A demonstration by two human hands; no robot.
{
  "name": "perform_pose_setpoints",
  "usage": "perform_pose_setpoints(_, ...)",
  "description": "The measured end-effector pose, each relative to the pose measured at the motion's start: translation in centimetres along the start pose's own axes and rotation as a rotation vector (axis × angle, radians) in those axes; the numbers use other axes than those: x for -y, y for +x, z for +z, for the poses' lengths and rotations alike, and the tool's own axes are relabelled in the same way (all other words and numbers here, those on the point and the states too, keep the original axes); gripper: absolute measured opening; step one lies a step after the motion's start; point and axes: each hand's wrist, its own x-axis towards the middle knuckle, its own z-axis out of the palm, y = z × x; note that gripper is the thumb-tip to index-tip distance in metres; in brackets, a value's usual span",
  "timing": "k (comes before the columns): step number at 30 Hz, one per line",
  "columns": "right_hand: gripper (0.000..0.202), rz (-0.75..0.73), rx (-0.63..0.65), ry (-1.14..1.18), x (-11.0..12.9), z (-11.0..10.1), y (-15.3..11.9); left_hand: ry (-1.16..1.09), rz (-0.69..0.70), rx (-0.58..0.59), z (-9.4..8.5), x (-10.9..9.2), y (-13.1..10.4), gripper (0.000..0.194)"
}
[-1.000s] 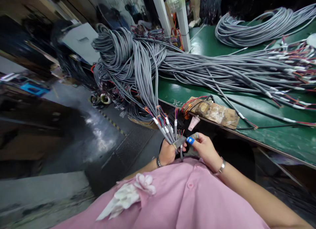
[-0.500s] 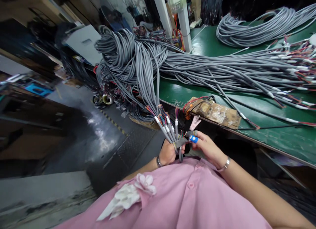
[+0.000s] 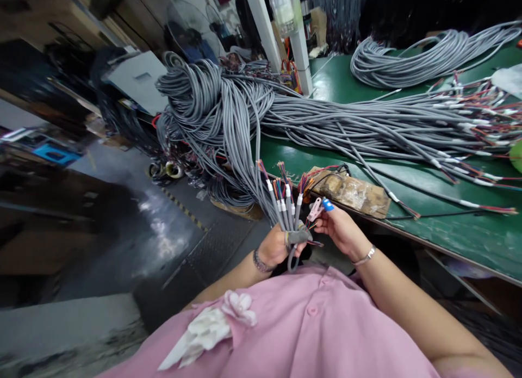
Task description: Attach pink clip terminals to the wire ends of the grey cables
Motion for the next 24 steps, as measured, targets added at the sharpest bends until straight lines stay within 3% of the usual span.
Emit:
perform_pose_setpoints(3, 0.028, -0.125, -0.054, -0.079, -0.3, 0.5, 0.2, -0.020, -0.017, 0.018, -0.2, 0.1, 0.4, 0.027)
perform_pose_setpoints(8, 0.033, -0.431, -0.288, -0.289, -1.9, -0.2, 0.4, -0.025, -0.047, 0.062, -0.7, 0.0, 0.6, 0.026)
perform_pose_setpoints(14, 0.052, -0.161, -0.026, 0.018, -2.1, 0.6, 1.2, -0.008, -0.073, 0.047, -0.5, 0.0, 1.0, 0.029)
perform_pose_setpoints(24, 0.045, -0.176, -0.090, 0.063, -1.7, 1.6, 1.4, 0.031, -0.066, 0.048, -0.6, 0.3, 1.1, 0.032)
